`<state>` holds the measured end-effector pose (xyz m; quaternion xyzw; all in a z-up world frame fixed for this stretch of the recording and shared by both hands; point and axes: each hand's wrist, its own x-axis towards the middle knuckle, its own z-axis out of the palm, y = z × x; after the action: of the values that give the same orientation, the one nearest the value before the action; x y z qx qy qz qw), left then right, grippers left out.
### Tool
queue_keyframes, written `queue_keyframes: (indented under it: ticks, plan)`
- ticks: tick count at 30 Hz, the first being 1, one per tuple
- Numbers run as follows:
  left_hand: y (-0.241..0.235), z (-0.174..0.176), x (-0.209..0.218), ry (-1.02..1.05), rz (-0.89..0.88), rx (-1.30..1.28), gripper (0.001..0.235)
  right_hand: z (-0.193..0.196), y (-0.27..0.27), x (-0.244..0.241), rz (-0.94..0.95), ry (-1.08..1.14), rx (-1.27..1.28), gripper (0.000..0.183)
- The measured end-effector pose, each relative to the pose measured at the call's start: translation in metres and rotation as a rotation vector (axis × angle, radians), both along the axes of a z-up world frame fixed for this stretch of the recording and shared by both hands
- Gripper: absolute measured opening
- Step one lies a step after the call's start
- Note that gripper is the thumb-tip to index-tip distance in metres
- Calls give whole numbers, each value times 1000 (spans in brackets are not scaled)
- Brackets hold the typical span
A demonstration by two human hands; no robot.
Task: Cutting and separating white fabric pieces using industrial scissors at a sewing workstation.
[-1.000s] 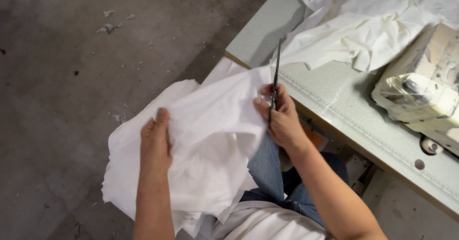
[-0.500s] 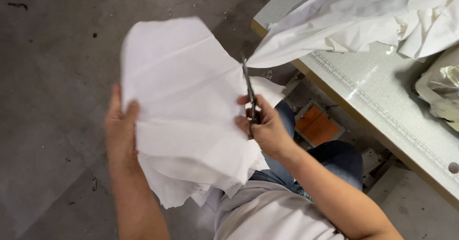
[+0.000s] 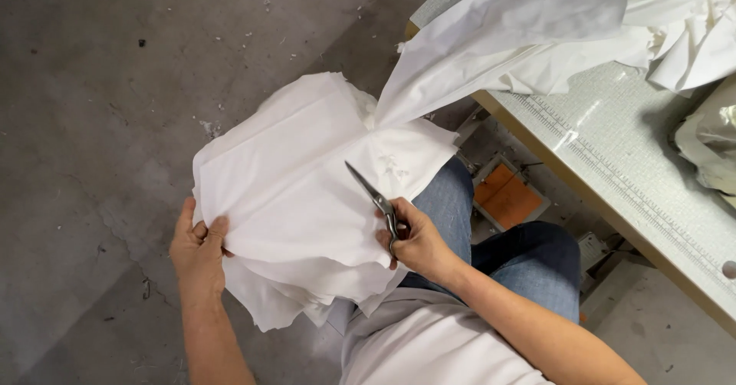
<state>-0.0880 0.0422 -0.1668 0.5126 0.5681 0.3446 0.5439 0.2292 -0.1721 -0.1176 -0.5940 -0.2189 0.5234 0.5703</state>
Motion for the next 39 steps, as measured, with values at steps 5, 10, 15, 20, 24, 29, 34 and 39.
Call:
queue_keyframes:
  ticks: [5, 10, 15, 20, 24, 29, 34, 39]
  plan:
    - [-20, 94, 49, 229, 7, -66, 79, 27, -27, -12, 118, -182, -28, 25]
    - [-26, 91, 60, 557, -140, 95, 76, 17, -29, -10, 264, -343, -156, 52]
    - [-16, 101, 120, 598, -289, 560, 45, -2, -20, -22, 169, 74, -188, 57]
    - [-4, 80, 229, 318, -620, 714, 29, -16, -33, -30, 175, 27, -32, 25]
    - [-9, 55, 262, 353, -772, 928, 38, -18, -38, -22, 216, -121, -15, 25]
    - [2, 67, 211, 475, -732, 692, 60, -28, -46, -10, 286, -252, -4, 24]
    - [-14, 64, 109, 769, -568, 816, 62, -15, -39, -8, 356, -273, -29, 24]
    - [-27, 82, 61, 1053, -618, 365, 115, -1, -36, -7, 469, -256, -230, 28]
